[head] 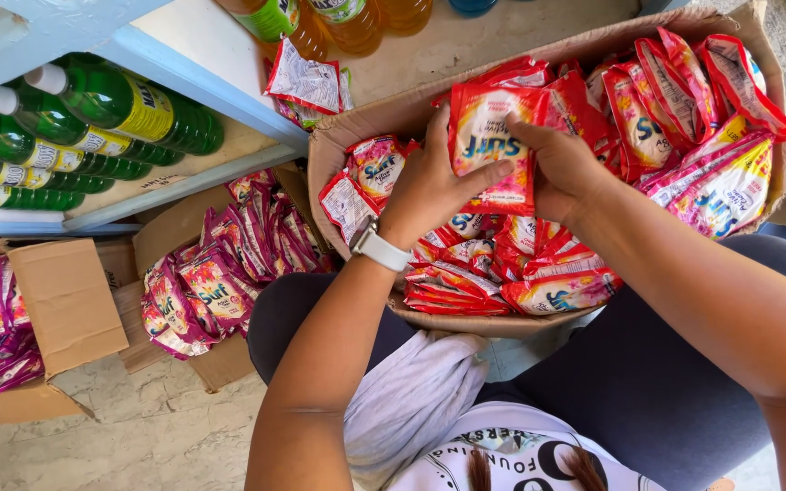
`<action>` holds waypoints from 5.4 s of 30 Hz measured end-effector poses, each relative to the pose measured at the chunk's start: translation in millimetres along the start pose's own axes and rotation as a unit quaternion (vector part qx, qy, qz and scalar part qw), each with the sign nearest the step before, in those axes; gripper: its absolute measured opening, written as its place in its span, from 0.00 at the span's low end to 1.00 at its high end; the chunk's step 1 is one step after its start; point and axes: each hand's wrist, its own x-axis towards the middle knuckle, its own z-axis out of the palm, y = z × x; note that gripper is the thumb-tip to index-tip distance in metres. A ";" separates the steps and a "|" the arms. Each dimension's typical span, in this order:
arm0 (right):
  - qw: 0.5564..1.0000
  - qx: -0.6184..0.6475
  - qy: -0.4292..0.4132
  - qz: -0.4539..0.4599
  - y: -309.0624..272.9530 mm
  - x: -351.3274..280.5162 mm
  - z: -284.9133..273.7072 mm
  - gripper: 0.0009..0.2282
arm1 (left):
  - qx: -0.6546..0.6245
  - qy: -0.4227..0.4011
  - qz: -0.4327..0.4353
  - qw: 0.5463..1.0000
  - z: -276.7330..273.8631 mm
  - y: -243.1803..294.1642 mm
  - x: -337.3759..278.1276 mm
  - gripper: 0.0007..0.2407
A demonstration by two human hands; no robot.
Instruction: Taking detergent packets from a cardboard box and arranging them neatly on a store shelf.
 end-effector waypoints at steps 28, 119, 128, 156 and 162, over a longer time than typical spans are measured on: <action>0.999 -0.024 -0.007 0.049 15.1 0.4 4.3 0.09 | -0.041 -0.036 0.018 0.998 -15.1 7.2 4.3 0.41; 0.977 -0.171 -0.020 -0.124 -41.5 -135.3 -3.0 0.22 | -0.420 -0.166 -0.230 0.862 -15.0 118.9 -15.9 0.29; 0.892 -0.096 -0.166 -0.410 -207.2 -192.0 77.1 0.16 | -0.316 -0.124 0.118 0.933 -63.1 290.8 116.9 0.30; 0.451 -0.548 0.081 -0.700 -340.2 -132.5 172.4 0.21 | 0.056 -0.078 0.104 0.990 -36.1 314.6 370.8 0.14; 0.400 -0.701 0.171 -0.566 -379.2 -52.1 139.7 0.25 | 0.443 0.033 0.129 0.887 -80.0 352.5 332.2 0.13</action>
